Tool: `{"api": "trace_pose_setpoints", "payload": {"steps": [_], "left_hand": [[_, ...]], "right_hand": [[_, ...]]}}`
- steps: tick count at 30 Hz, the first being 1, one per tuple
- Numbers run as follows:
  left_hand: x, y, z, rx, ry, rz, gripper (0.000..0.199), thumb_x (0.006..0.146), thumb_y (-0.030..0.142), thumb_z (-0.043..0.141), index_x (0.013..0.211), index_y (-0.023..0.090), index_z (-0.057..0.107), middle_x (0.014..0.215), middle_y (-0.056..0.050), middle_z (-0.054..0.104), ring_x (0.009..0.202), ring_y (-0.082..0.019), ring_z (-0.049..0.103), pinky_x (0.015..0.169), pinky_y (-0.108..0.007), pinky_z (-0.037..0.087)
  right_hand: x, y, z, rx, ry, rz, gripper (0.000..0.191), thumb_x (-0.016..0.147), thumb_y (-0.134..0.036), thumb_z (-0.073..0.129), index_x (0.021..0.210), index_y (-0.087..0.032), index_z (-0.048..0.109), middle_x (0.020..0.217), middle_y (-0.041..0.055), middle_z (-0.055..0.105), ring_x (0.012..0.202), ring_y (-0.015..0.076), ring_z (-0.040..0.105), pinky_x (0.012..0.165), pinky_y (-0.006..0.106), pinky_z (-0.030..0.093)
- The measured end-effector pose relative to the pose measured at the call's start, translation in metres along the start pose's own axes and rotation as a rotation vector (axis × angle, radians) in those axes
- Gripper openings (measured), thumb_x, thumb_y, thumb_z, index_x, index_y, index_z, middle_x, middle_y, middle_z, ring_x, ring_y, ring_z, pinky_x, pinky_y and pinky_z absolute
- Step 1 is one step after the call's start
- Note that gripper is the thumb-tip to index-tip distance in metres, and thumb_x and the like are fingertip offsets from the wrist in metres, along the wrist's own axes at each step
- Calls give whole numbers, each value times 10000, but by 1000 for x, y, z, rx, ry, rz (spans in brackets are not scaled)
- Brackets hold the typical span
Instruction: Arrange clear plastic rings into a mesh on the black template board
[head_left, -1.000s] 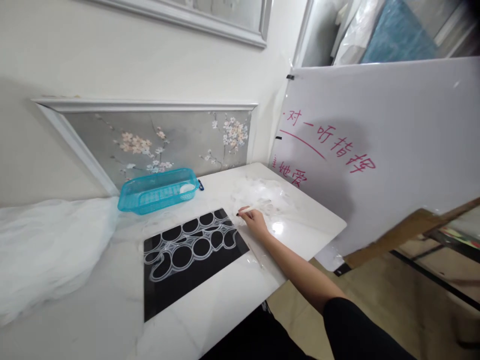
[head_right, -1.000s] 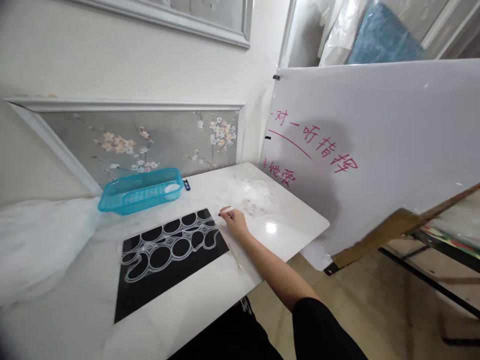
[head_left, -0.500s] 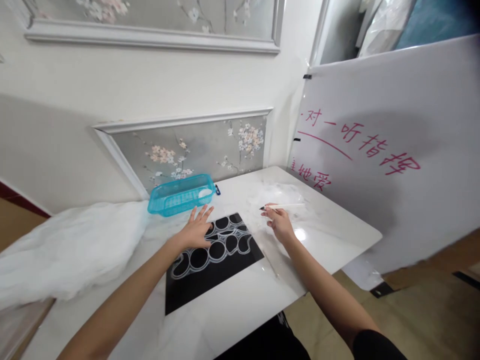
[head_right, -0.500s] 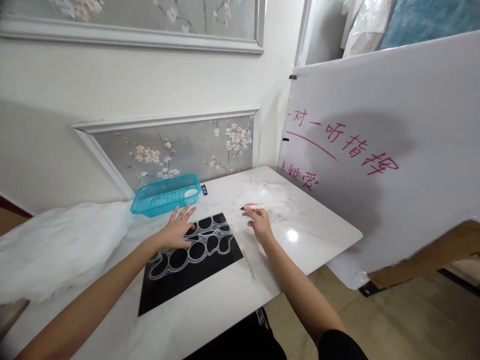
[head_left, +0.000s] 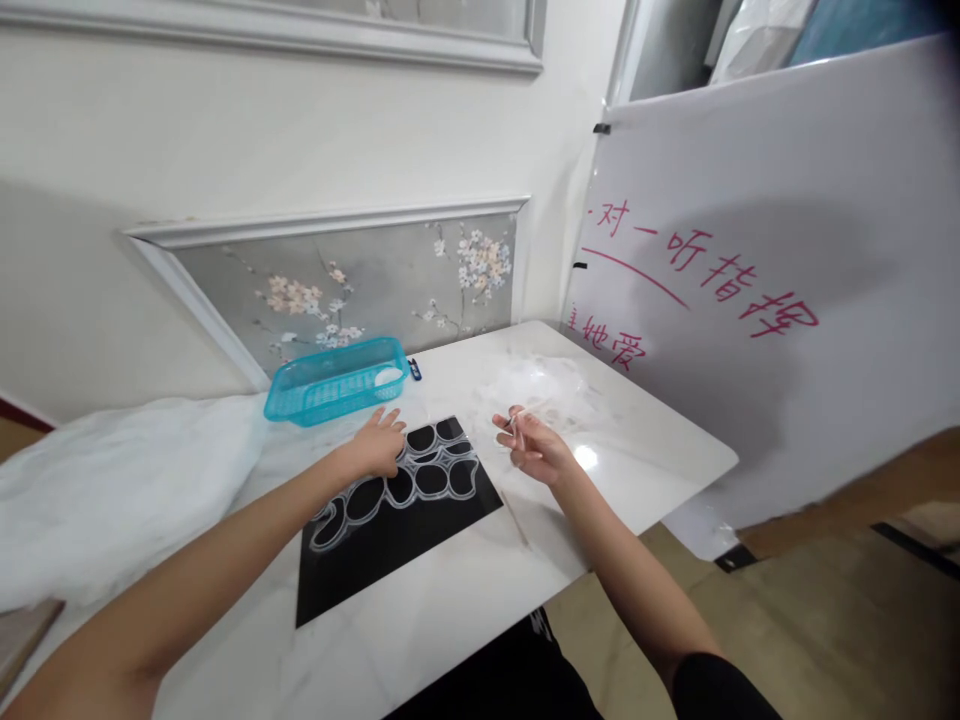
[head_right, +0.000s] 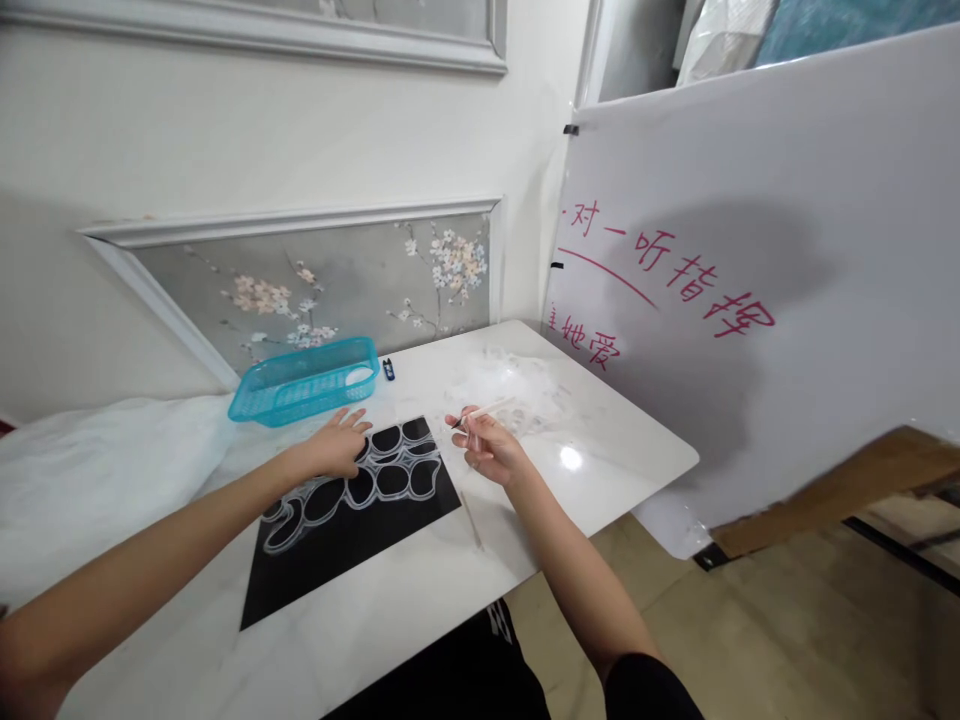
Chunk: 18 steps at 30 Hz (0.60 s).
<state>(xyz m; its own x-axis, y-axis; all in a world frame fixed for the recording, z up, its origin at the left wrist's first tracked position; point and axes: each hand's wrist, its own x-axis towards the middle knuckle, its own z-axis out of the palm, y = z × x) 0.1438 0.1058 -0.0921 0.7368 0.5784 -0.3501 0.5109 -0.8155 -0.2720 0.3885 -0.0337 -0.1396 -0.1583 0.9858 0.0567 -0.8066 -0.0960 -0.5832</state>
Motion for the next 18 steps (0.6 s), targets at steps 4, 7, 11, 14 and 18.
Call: {"api": "trace_pose_setpoints", "payload": {"steps": [4,7,11,14,18], "left_hand": [[7,-6,-49,11,139,18,175,627,236,701,770,142,738,1342,-152,537,1363,-373,280,1115,-523,148],[24,-13,-120,-39,343,-31,213,739,308,612,804,144,732,1447,-107,423,1375,-359,230,1117,-502,152],[36,-11,-186,-239,526,-69,410,810,431,537,1086,164,680,1444,-71,424,1312,-295,347,1070,-384,295],[26,-1,-174,-325,490,11,785,709,553,644,1379,194,447,1492,-111,336,1353,-323,290,1083,-429,283],[-9,12,-94,-417,556,39,697,737,502,652,1321,153,503,1454,-173,357,1318,-322,348,1078,-451,281]], "right_hand": [[-1,3,2,-50,-56,73,211,688,-229,780,797,-207,601,819,11,658,497,38,414,270,47,159],[-1,7,2,-98,-61,107,224,666,-240,794,773,-193,603,781,12,662,474,27,387,298,59,186],[-2,10,-2,-193,-46,95,228,654,-265,801,772,-189,620,813,19,669,535,42,469,367,95,273],[-2,13,-4,-312,-78,81,205,673,-289,786,776,-186,642,824,28,671,546,58,495,374,125,256],[0,26,6,-437,-124,82,136,722,-273,752,784,-181,674,992,62,678,754,107,607,498,160,411]]}}
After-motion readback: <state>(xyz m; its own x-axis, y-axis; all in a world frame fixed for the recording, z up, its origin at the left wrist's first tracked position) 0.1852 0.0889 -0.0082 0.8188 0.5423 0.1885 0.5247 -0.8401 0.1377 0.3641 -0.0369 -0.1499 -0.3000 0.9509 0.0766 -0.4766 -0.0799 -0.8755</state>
